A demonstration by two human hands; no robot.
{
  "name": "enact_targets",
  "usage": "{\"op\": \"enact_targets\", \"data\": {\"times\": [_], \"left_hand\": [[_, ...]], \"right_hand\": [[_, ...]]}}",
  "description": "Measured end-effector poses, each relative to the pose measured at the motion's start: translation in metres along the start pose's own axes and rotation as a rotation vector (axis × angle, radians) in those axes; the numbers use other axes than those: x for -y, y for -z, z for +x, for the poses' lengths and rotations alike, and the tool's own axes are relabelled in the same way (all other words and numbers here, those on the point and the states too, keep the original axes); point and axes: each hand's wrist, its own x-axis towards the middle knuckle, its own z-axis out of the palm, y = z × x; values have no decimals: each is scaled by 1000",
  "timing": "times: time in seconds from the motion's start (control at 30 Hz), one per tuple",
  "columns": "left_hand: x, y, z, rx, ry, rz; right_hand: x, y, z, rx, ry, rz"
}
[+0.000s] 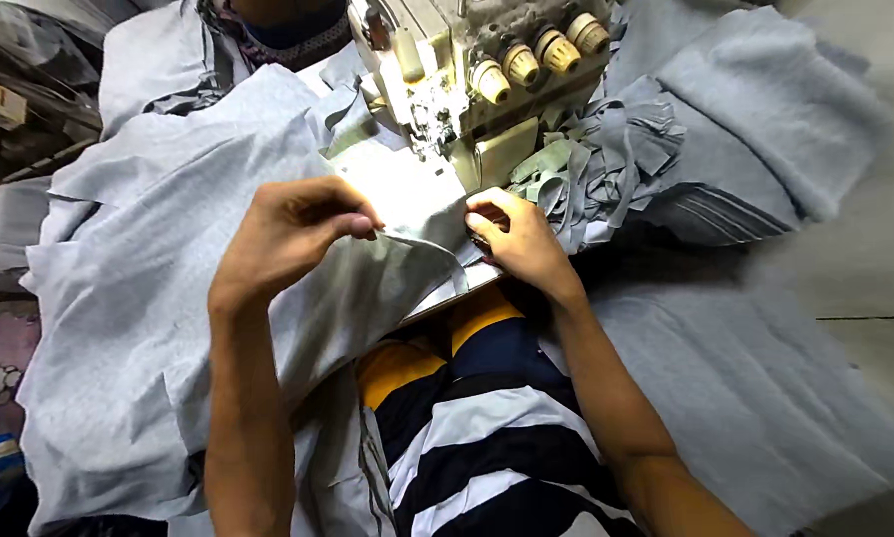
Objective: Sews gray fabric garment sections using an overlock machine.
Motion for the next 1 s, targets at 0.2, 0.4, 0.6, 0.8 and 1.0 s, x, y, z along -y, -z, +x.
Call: {"op": "enact_targets", "data": {"times": [0.2, 0.4, 0.6, 0.8, 1.0], "left_hand": [[-4, 15, -15, -48, 89, 198], [-21, 13, -7, 20, 6, 409], [-73, -37, 16, 302, -318, 148], [-47, -70, 64, 265, -288, 432], [-15, -59, 78, 111, -210, 461]], "right_hand": [[1, -1, 1, -12, 30, -27], [2, -5, -7, -13, 30, 254], [4, -7, -15, -23, 174, 483], [-2, -7, -21, -8, 96, 517], [-1, -15, -21, -101, 100, 452]]}}
